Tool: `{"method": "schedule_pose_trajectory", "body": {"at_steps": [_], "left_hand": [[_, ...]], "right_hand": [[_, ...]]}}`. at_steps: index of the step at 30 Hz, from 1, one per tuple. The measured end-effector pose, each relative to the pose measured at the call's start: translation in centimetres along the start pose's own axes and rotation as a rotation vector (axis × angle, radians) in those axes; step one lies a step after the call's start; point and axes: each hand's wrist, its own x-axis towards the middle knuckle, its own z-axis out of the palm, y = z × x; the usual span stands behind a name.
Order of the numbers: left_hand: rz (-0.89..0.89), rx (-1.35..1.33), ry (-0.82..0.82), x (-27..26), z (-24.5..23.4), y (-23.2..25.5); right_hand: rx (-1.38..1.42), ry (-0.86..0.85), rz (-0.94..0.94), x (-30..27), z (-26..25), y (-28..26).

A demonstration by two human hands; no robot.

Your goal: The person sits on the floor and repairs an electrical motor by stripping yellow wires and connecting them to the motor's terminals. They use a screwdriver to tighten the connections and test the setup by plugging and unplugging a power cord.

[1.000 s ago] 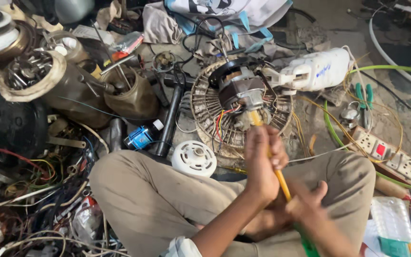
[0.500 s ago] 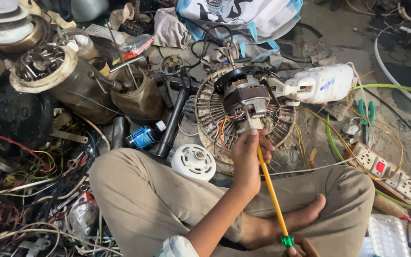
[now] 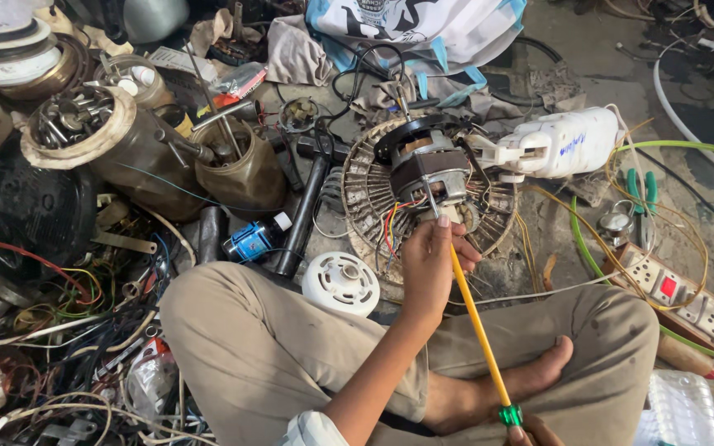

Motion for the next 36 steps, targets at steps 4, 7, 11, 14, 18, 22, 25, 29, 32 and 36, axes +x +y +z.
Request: {"method": "schedule_pose_trajectory", "body": {"at_steps": [4,7,11,14,18,22,25,29,32,36], "left_hand": [[0.018,0.026,0.012,0.1,0.2,-0.2],[0.018,0.047,0.015,0.1,0.2,-0.1],[-0.011,0.071,0.019,0.1,0.2,0.2],[-0.019,0.065,0.032,0.2,0.2,0.2],[-0.023,0.055,0.026,0.3,0.2,0.2],[-0.021,0.040,0.019,0.2,0.2,0.0],[-0.014,0.048,0.016,0.3,0.1,0.0],[-0.018,0.052,0.023,0.4,0.0,-0.3],[-0.009,0.040,0.013,0.6,-0.2,-0.8],[-0.035,0.008,-0.019,1.0,-0.8,-1.1]], "right_hand": [[-0.100,0.027,-0.003,0.0,0.0,0.0],[-0.161,0.035,-0.021,-0.1,-0.1,-0.1],[-0.220,0.046,-0.053,-0.1,-0.2,-0.1],[-0.254,0.069,-0.031,-0.4,-0.4,-0.2],[-0.290,0.080,-0.068,-0.1,-0.6,-0.5],[-0.238,0.054,0.060,-0.3,-0.8,-0.3],[-0.140,0.122,0.029,-1.2,0.4,0.1],[-0.033,0.124,-0.081,-1.6,1.1,0.7],[0.075,0.056,-0.004,-1.9,0.9,1.1],[0.176,-0.158,-0.010,-1.9,0.7,-0.4]]}}
